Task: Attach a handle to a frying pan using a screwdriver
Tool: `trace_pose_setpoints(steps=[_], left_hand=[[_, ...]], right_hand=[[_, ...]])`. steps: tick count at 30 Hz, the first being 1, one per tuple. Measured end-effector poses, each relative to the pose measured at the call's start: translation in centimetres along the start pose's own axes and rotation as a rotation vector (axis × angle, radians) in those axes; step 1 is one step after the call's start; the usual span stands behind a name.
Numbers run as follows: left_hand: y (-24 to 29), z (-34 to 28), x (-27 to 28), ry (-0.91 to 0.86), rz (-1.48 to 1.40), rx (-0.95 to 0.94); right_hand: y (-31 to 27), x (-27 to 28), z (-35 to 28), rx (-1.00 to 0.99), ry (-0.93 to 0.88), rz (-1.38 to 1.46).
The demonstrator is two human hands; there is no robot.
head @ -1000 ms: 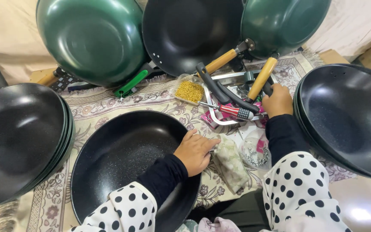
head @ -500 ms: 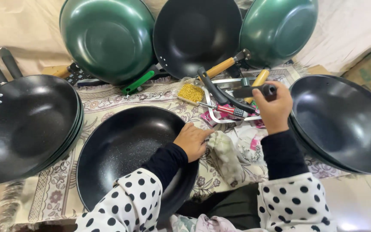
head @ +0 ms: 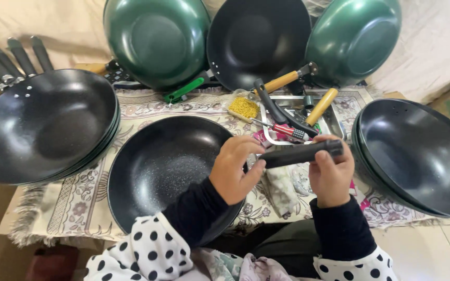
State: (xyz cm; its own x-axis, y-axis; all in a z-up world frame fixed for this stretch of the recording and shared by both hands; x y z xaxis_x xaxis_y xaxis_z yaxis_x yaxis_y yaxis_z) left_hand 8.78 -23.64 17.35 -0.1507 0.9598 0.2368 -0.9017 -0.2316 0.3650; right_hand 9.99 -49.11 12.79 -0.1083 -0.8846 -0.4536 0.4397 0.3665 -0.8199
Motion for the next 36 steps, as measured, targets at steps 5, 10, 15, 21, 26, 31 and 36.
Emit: trace_pose_setpoints(steps=[5, 10, 15, 21, 26, 31, 36], left_hand=[[3.5, 0.5, 1.3, 0.009, -0.107, -0.014], [3.6, -0.7, -0.2, -0.026, -0.109, -0.013], [3.9, -1.0, -0.4, -0.015, -0.088, -0.006], [3.7, -1.3, -0.3, 0.009, -0.124, 0.039], [4.2, -0.9, 0.5, 0.039, -0.096, 0.038], [3.9, -1.1, 0.9, 0.113, -0.217, 0.061], [3.4, -0.9, 2.1, 0.187, -0.350, 0.131]], right_hand=[[-3.0, -5.5, -3.1, 0.199, -0.125, -0.674], [-1.0, -7.9, -4.9, 0.288, -0.192, -0.899], [1.5, -7.3, -5.7, 0.433, -0.310, -0.899], [0.2, -8.3, -5.7, 0.420, -0.318, -0.859], [-0.5, -8.6, -5.7, 0.511, -0.299, -0.871], [-2.7, -10.2, -5.4, 0.631, -0.349, -0.872], [-3.9, -11.3, -4.5, 0.538, -0.578, -0.821]])
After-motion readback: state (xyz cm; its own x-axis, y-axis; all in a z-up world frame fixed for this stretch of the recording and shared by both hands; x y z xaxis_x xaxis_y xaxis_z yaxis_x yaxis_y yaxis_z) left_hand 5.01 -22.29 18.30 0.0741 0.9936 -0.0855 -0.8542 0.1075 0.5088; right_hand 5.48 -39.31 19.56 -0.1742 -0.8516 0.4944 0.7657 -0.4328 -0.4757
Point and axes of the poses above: each hand's wrist, its own z-axis towards the middle knuckle, its own x-axis out of the back of the hand, y = z × x, the point moved 5 cm from there along z, towards the middle knuckle, and after that the axes turned 12 degrees about -x, right-handed, at the moved point
